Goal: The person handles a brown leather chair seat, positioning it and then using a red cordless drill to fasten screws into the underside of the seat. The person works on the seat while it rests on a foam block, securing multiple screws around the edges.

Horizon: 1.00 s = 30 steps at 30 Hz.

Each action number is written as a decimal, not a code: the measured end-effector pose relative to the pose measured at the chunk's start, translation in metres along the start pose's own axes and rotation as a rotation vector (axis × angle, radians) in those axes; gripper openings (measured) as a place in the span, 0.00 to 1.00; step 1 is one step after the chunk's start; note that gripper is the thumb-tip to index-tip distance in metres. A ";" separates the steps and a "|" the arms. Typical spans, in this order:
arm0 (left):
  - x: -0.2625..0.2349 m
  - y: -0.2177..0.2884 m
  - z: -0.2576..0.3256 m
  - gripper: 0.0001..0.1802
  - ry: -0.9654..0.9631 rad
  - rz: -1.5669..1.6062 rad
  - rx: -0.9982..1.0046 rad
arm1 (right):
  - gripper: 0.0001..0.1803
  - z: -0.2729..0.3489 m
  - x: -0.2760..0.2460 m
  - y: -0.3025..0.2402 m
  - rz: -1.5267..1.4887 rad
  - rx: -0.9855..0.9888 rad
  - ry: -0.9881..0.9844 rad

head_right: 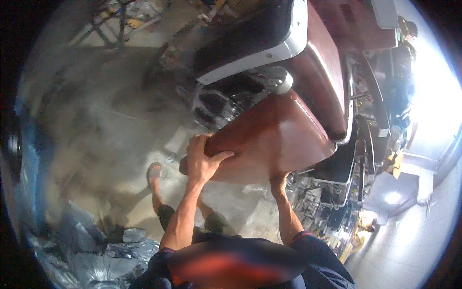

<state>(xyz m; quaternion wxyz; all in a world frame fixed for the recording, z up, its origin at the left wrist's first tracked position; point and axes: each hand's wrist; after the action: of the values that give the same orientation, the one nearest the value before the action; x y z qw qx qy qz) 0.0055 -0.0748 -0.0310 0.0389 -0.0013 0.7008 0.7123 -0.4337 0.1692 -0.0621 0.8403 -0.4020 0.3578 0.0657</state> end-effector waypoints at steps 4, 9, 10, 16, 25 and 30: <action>0.006 -0.012 -0.013 0.36 -0.040 0.052 0.002 | 0.42 -0.005 0.017 -0.013 -0.239 -0.003 0.135; 0.014 -0.022 -0.025 0.37 -0.067 0.116 -0.031 | 0.32 -0.017 0.014 0.014 0.115 -0.107 0.009; 0.015 -0.023 -0.026 0.37 -0.081 0.108 -0.050 | 0.32 -0.019 0.013 0.023 0.022 -0.205 -0.014; 0.019 -0.029 -0.033 0.35 -0.105 0.166 -0.075 | 0.32 -0.021 0.019 0.034 0.034 -0.199 0.081; 0.018 -0.027 -0.036 0.35 -0.149 0.162 -0.123 | 0.35 -0.012 0.041 -0.027 -0.828 0.072 0.283; 0.014 -0.025 -0.039 0.37 -0.181 0.142 -0.107 | 0.37 -0.014 0.052 -0.037 -0.068 0.043 0.338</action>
<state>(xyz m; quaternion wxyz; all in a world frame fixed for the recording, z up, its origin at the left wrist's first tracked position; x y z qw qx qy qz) -0.0094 -0.1123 -0.0578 0.0511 0.1106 0.6537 0.7469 -0.3889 0.1251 -0.0786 0.7783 -0.4012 0.4815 -0.0389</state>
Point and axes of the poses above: each hand's wrist, its own z-axis away from the middle knuckle, its own x-axis out of the palm, y = z × x, and after that the axes turned 2 degrees about -y, right-handed
